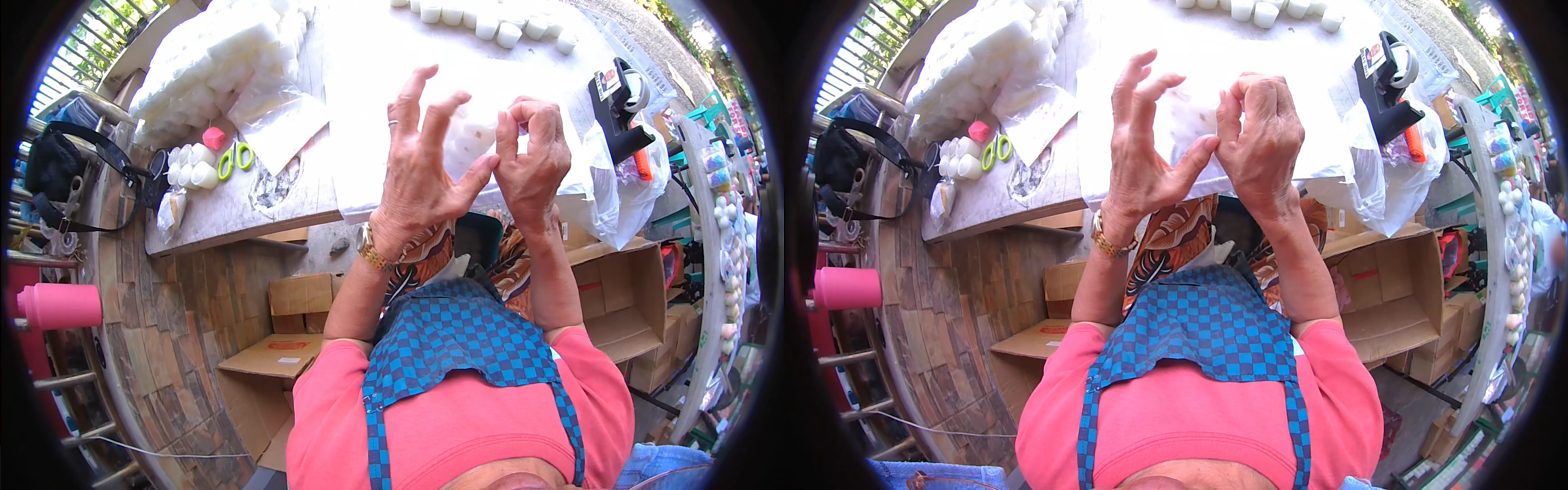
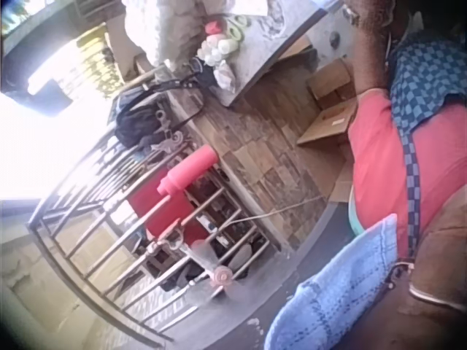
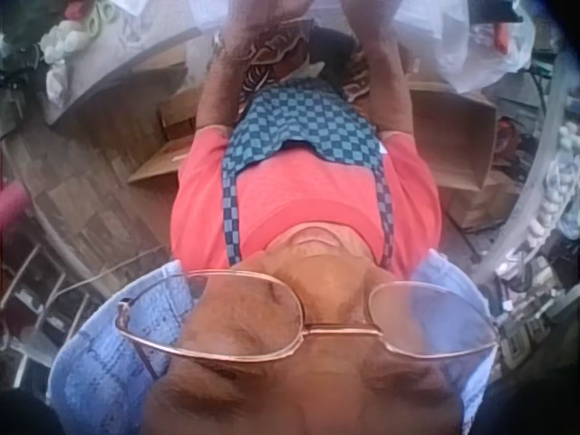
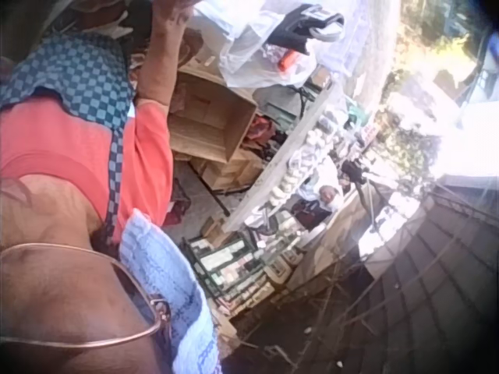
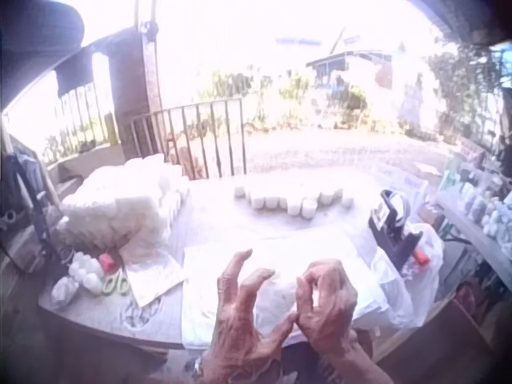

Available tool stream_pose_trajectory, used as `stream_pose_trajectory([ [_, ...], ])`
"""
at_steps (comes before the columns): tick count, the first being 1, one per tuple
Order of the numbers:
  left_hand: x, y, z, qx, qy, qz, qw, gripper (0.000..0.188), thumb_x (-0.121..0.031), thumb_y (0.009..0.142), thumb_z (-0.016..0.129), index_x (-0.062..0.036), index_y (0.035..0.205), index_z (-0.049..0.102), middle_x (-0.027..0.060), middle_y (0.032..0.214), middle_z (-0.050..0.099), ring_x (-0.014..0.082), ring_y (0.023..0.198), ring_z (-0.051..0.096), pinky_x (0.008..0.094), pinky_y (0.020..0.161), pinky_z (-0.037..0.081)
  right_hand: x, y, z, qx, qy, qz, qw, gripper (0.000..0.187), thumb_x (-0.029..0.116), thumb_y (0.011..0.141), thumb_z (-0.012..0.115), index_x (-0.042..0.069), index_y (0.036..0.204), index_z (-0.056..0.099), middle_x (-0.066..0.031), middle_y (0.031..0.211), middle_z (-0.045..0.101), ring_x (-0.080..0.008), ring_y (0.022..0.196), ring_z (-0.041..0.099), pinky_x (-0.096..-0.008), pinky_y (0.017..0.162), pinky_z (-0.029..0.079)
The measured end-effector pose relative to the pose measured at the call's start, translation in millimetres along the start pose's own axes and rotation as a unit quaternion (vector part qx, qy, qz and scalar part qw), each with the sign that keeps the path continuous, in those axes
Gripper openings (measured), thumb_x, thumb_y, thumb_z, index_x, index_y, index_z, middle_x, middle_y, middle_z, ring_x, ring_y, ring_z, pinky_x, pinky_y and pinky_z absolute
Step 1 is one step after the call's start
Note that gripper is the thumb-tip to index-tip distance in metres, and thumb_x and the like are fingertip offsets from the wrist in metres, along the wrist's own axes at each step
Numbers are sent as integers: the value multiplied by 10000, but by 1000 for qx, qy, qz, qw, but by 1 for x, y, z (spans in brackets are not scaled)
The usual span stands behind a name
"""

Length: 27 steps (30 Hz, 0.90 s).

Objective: The person wraps small white cylindrical candles one at a time in clear plastic bags. They pick up a candle, place it in a bag, seal the bag, and set it aside on the table. The process is repeated continuously throughout the clip.

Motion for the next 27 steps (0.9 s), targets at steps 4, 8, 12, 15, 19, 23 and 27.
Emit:
stream_pose_trajectory([
  [4, 12, 0, 8, 35, -27, -39, 998, 703, -240, 716, 777, -133, 1345, 483, 280, 1467, 333, 445, 1353, 368, 514, 1034, 414, 2, 6, -3, 49, 32, 26, 998, 161, -34, 773, 696, 24, 831, 557, -107, 812, 591, -275, 754, 605, -362, 661, 504],
  [8, 7, 1, 11, 19, -64, -44, 997, 723, -209, 705, 783, -158, 1363, 490, 280, 1486, 297, 446, 1343, 388, 509, 1024, 433, 9, 14, -8, 48, 8, -60, 997, 166, -29, 760, 711, 21, 847, 579, -108, 859, 604, -272, 778, 597, -362, 675, 499],
  [12, 16, 1, 15, 2, -80, -63, 995, 655, -141, 711, 760, -134, 1325, 533, 242, 1480, 315, 398, 1294, 463, 489, 970, 510, 16, 11, -8, 72, -7, -159, 985, 182, -22, 754, 716, 26, 867, 582, -100, 888, 607, -262, 784, 587, -371, 678, 487],
  [15, 32, 7, 8, 24, -96, -104, 990, 574, -89, 727, 727, -109, 1278, 567, 185, 1468, 341, 357, 1249, 514, 476, 926, 560, 20, 12, -19, 69, 36, -161, 984, 185, -12, 755, 708, 30, 877, 575, -95, 906, 603, -260, 760, 576, -376, 669, 475],
  [19, 41, 4, 0, 49, -206, -191, 959, 495, -116, 731, 736, -96, 1198, 573, 167, 1475, 329, 372, 1241, 519, 498, 952, 541, -7, 17, -24, 89, 168, 23, 982, 213, 112, 821, 741, 40, 978, 616, -87, 1025, 633, -218, 838, 618, -353, 726, 516],
  [23, 39, 0, 4, 66, -308, -218, 924, 477, -171, 709, 747, -72, 1151, 596, 199, 1461, 330, 412, 1265, 479, 502, 896, 574, -14, 19, -8, 186, 157, 33, 969, 349, 165, 805, 776, 69, 1124, 673, -122, 1132, 642, -230, 967, 649, -363, 829, 548],
  [27, 38, -1, 7, 86, -295, -200, 930, 484, -187, 708, 756, -83, 1154, 596, 201, 1466, 326, 423, 1279, 460, 523, 906, 561, -11, 18, 1, 220, 164, 21, 962, 316, 127, 790, 772, 84, 1095, 701, -115, 1142, 649, -230, 992, 651, -350, 841, 546],
])
Point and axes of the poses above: each hand's wrist, its own y-axis towards the middle knuckle, its own z-axis out of the palm, x = y × z, the point moved 6 cm from there along y, towards the middle knuckle
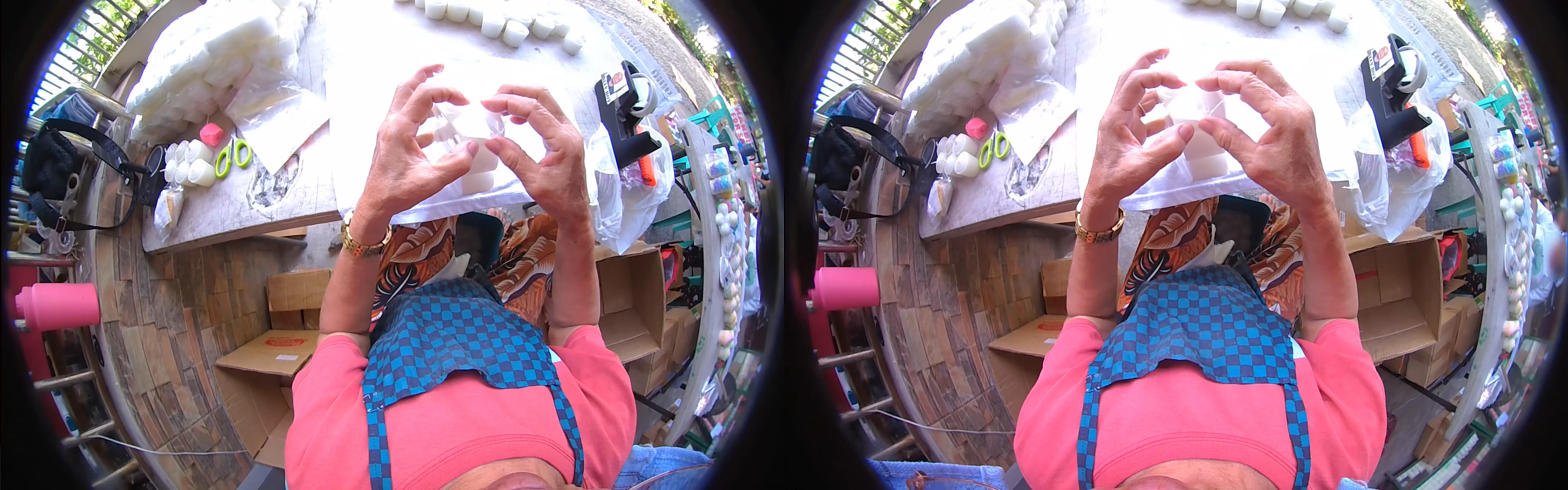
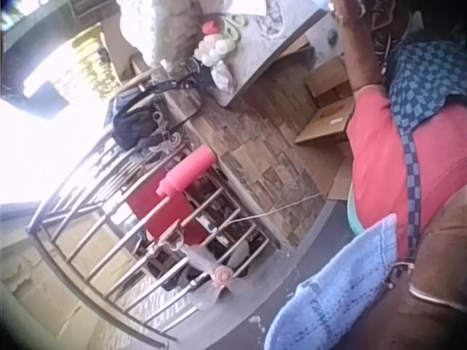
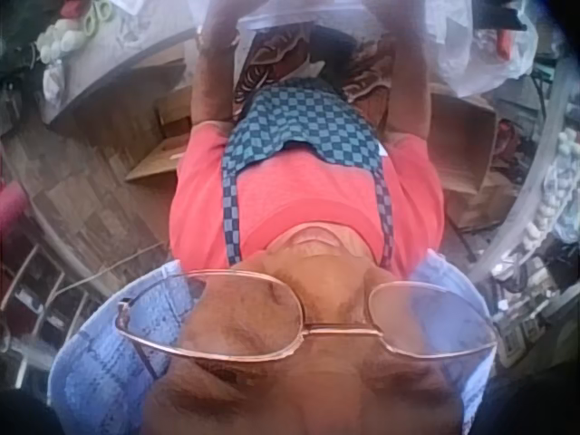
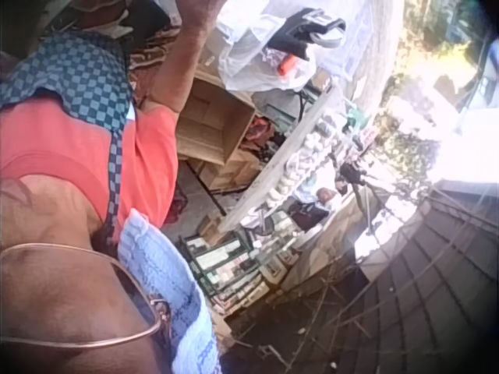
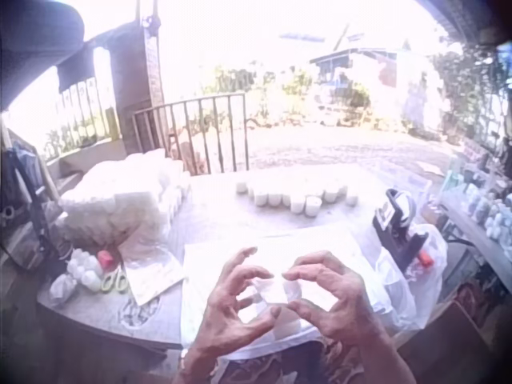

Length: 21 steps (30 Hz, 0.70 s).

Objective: The person wraps small white cylindrical candles one at a time in clear plastic bags. They pick up a candle, place it in a bag, seal the bag, and set it aside on the table. The process is repeated continuously throughout the clip.

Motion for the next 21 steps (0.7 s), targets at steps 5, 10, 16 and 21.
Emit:
stream_pose_trajectory([
  [5, 1, 0, 3, 8, 20, 14, 1000, 540, -195, 698, 748, -99, 1201, 576, 211, 1474, 316, 433, 1305, 429, 547, 929, 540, -3, 3, -2, 38, 52, 36, 997, 295, 39, 797, 704, 85, 1089, 703, -108, 1135, 654, -227, 985, 649, -318, 813, 533],
  [10, -2, -2, 4, 10, 28, 22, 999, 599, -231, 693, 720, -118, 1256, 548, 220, 1471, 329, 444, 1317, 411, 573, 935, 521, 7, 8, -13, 81, 71, 4, 994, 323, -33, 817, 605, 93, 1097, 704, -100, 1124, 659, -226, 964, 651, -327, 821, 529],
  [16, -4, -2, 6, 9, 52, 30, 998, 605, -252, 701, 716, -116, 1267, 550, 234, 1463, 350, 441, 1339, 388, 562, 934, 512, 23, 18, -13, 121, -7, -96, 988, 276, -75, 823, 604, 88, 1025, 698, -91, 1008, 647, -252, 873, 665, -334, 720, 539],
  [21, -2, -3, 5, 16, 67, 49, 996, 616, -268, 708, 727, -110, 1277, 551, 245, 1450, 378, 425, 1357, 373, 542, 994, 460, 35, 23, -10, 139, -19, -135, 981, 146, -22, 813, 662, 62, 933, 663, -84, 953, 629, -249, 824, 660, -330, 673, 537],
])
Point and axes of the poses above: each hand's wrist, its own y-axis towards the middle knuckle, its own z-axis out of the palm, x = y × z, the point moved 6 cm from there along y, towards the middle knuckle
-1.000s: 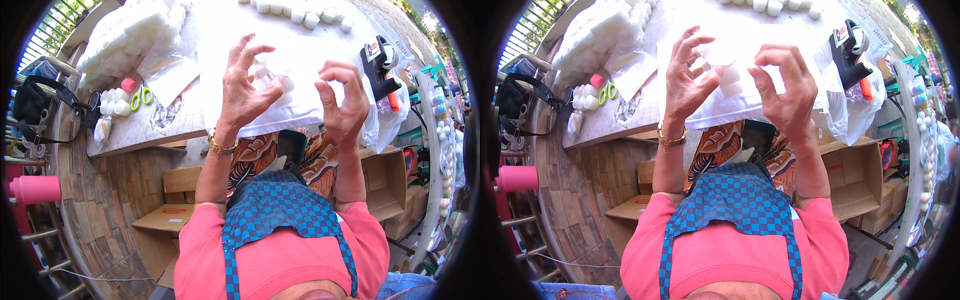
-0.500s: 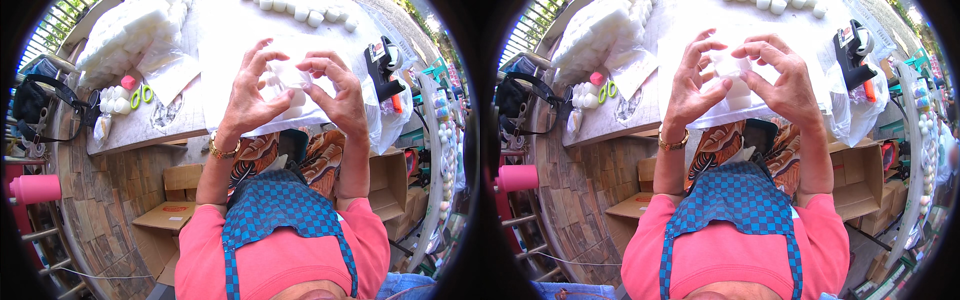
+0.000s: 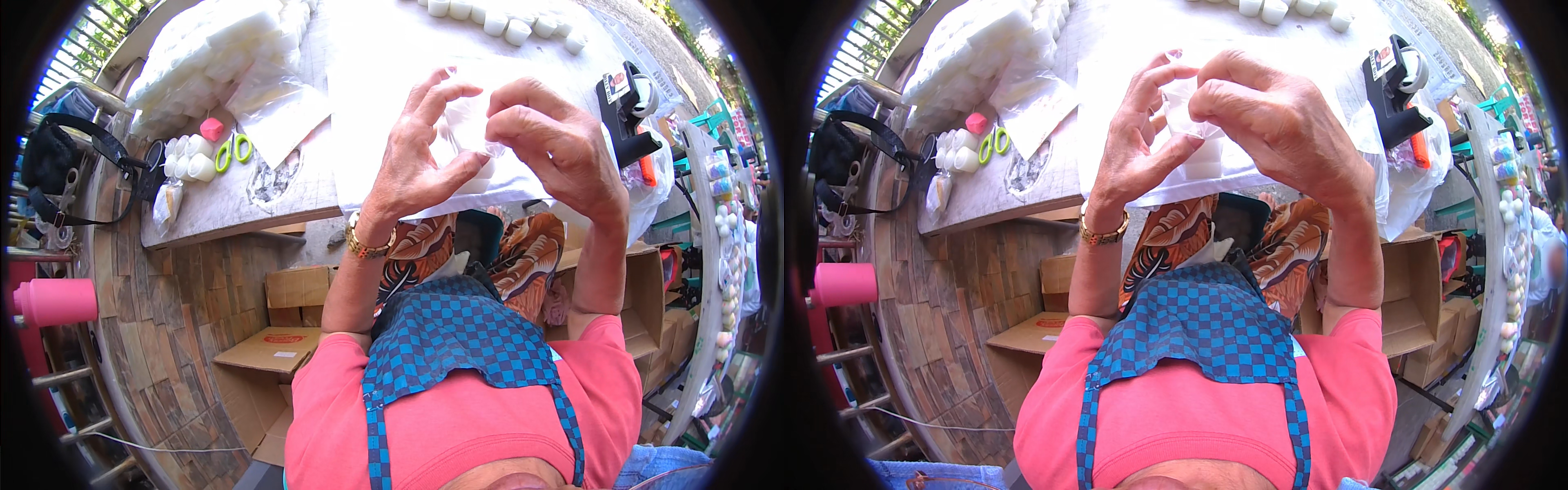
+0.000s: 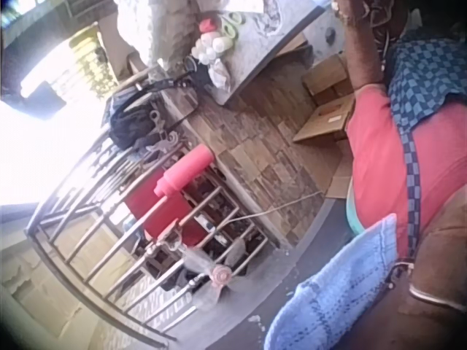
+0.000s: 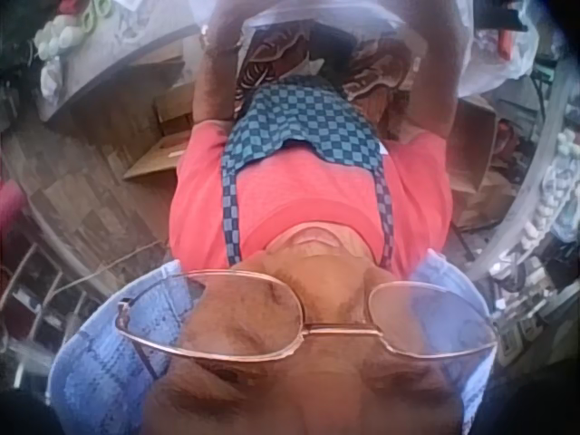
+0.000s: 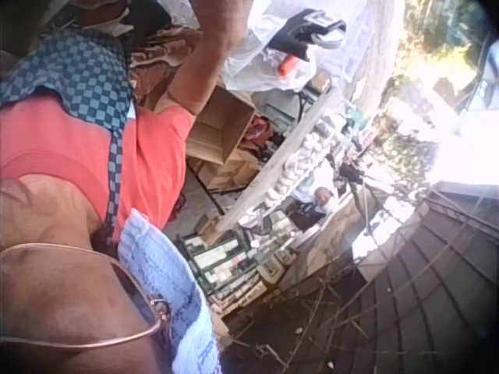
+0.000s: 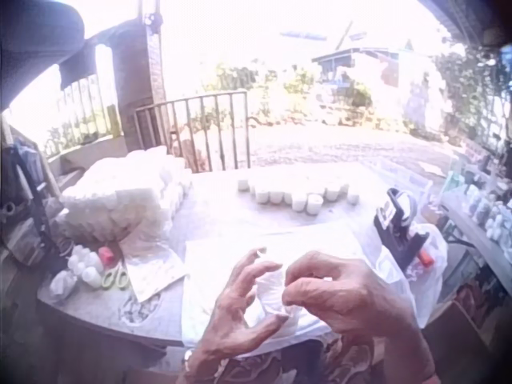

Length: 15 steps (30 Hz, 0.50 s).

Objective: The person wraps small white cylindrical candles one at a time in clear plastic bags. They pick up a candle, place it in a bag, seal the bag, and set it aside on the table. The process is repeated continuously throughout the clip.

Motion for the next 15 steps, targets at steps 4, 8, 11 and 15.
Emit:
stream_pose_trajectory([
  [4, -1, -1, 0, -12, -35, -8, 999, 615, -270, 722, 735, -101, 1283, 549, 240, 1420, 433, 411, 1365, 374, 524, 1039, 411, 5, 1, 4, -4, -40, -16, 999, 102, 31, 817, 673, 69, 907, 646, -83, 933, 621, -268, 798, 659, -348, 648, 535],
  [8, 0, -1, -1, -8, -29, -4, 1000, 620, -277, 734, 752, -78, 1285, 547, 233, 1396, 468, 401, 1371, 373, 516, 1042, 403, 5, 4, 4, -5, -48, -29, 998, 94, 37, 817, 674, 71, 895, 635, -78, 921, 626, -267, 770, 662, -351, 632, 533],
  [11, -5, -1, 2, -3, -3, -6, 1000, 613, -299, 741, 758, -71, 1273, 555, 240, 1398, 463, 409, 1373, 365, 516, 1047, 400, -1, 6, 5, -17, -53, -17, 998, 81, 36, 828, 671, 71, 887, 628, -71, 908, 632, -261, 750, 664, -348, 621, 533],
  [15, -2, -1, 1, -3, -33, -22, 999, 573, -322, 791, 726, -73, 1279, 560, 228, 1417, 450, 388, 1379, 365, 527, 1046, 406, -5, 3, 8, -48, -60, 2, 997, 49, 36, 858, 659, 69, 879, 628, -63, 897, 636, -245, 743, 666, -333, 614, 540],
])
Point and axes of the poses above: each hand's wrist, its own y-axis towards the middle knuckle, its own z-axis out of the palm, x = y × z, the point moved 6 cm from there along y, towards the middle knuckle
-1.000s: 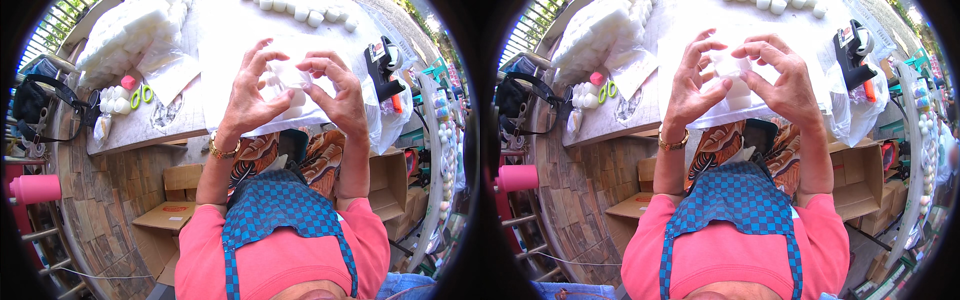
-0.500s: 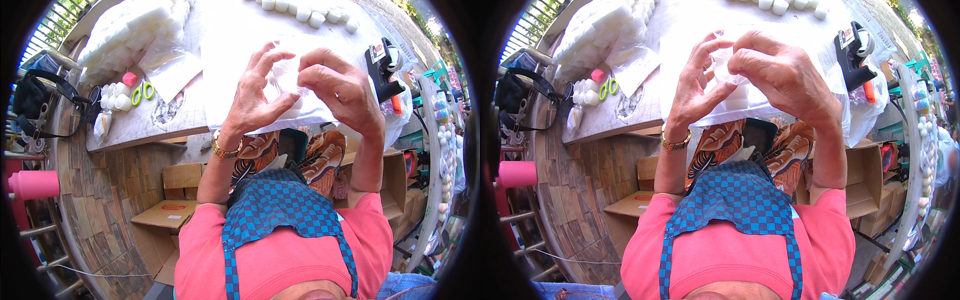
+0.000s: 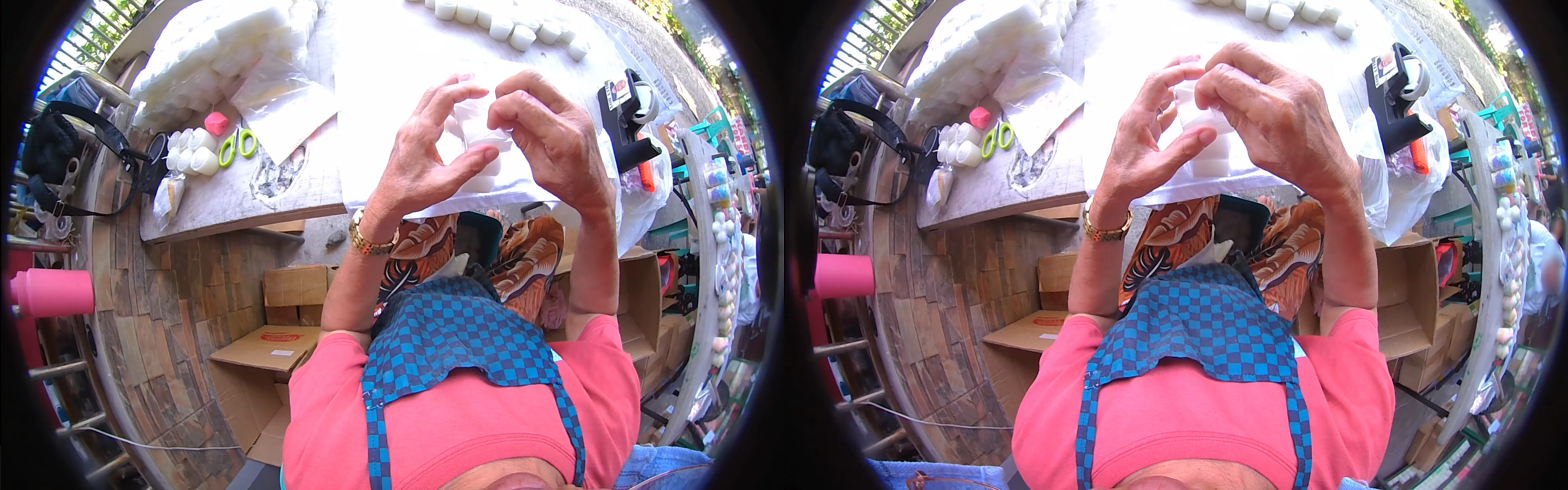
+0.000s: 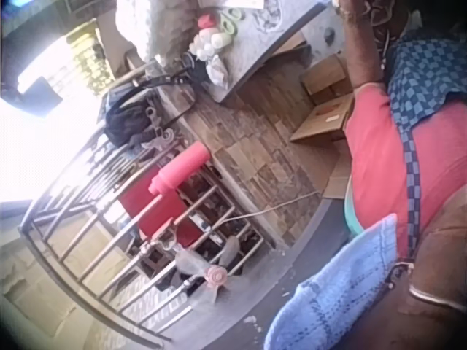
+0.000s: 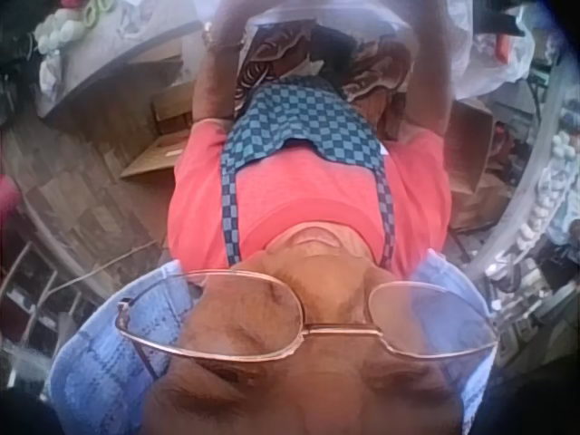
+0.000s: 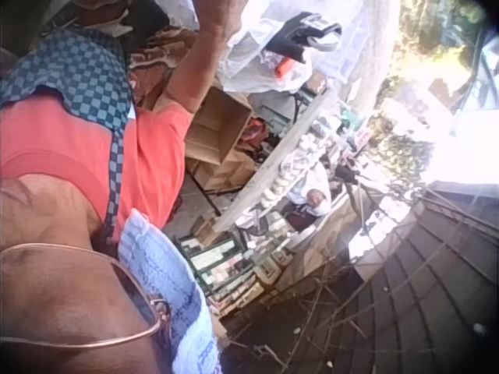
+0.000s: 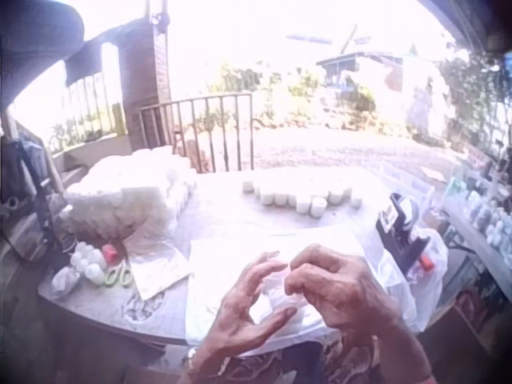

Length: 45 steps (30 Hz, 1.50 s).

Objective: The person wraps small white cylindrical candles one at a time in clear plastic bags. They pick up a candle, place it in a bag, seal the bag, and set it aside on the table. The process is repeated continuously throughout the clip.

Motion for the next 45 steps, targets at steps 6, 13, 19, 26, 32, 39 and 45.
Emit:
stream_pose_trajectory([
  [6, 5, -4, -3, -5, -76, -39, 996, 530, -317, 834, 685, -84, 1293, 561, 207, 1426, 445, 367, 1368, 384, 539, 1038, 414, -2, 0, 0, -26, 19, 14, 999, 31, 39, 878, 654, 65, 891, 644, -63, 891, 639, -224, 752, 672, -316, 628, 550],
  [13, 0, -1, 1, 2, 17, -44, 999, 449, -155, 870, 653, -49, 1289, 530, 174, 1443, 417, 382, 1363, 382, 538, 1056, 421, -6, -8, 5, -75, 45, 48, 995, 90, 29, 869, 665, 57, 954, 673, -67, 873, 659, -197, 771, 677, -294, 653, 553],
  [19, 0, -3, 0, -13, -38, -62, 997, 403, -79, 870, 649, -42, 1256, 538, 177, 1435, 411, 337, 1346, 415, 478, 1019, 487, -14, -30, 5, -110, 141, 136, 974, 178, -4, 823, 699, 40, 993, 669, -67, 945, 665, -126, 754, 645, -260, 680, 550],
  [26, -6, 0, 4, -16, -21, -53, 998, 385, -96, 874, 664, -48, 1233, 535, 135, 1326, 502, 287, 1272, 495, 484, 1020, 485, -9, -27, 7, -110, 73, 120, 984, 189, -11, 808, 710, 43, 981, 658, -55, 894, 634, -117, 724, 631, -252, 631, 544],
  [32, -2, -2, 3, -32, 25, -23, 999, 378, -107, 873, 681, -48, 1217, 536, 110, 1286, 527, 279, 1245, 517, 485, 997, 504, -1, -22, 5, -97, 44, 89, 990, 210, -21, 798, 714, 36, 990, 650, -59, 920, 629, -125, 711, 606, -253, 629, 522],
  [39, -1, -3, 5, -33, 31, -26, 999, 374, -130, 872, 692, -60, 1209, 547, 110, 1282, 535, 326, 1248, 509, 510, 994, 496, -2, -24, 4, -89, 7, 48, 995, 230, -37, 785, 716, 28, 997, 656, -69, 932, 631, -129, 715, 618, -281, 610, 535],
  [45, -8, -7, 5, -78, 22, -22, 996, 370, -167, 791, 718, -50, 1127, 616, 179, 1205, 613, 344, 1265, 517, 427, 1003, 445, 8, -29, 7, -131, -57, -20, 990, 174, -42, 786, 700, 35, 928, 635, -91, 905, 622, -205, 706, 638, -305, 586, 533],
])
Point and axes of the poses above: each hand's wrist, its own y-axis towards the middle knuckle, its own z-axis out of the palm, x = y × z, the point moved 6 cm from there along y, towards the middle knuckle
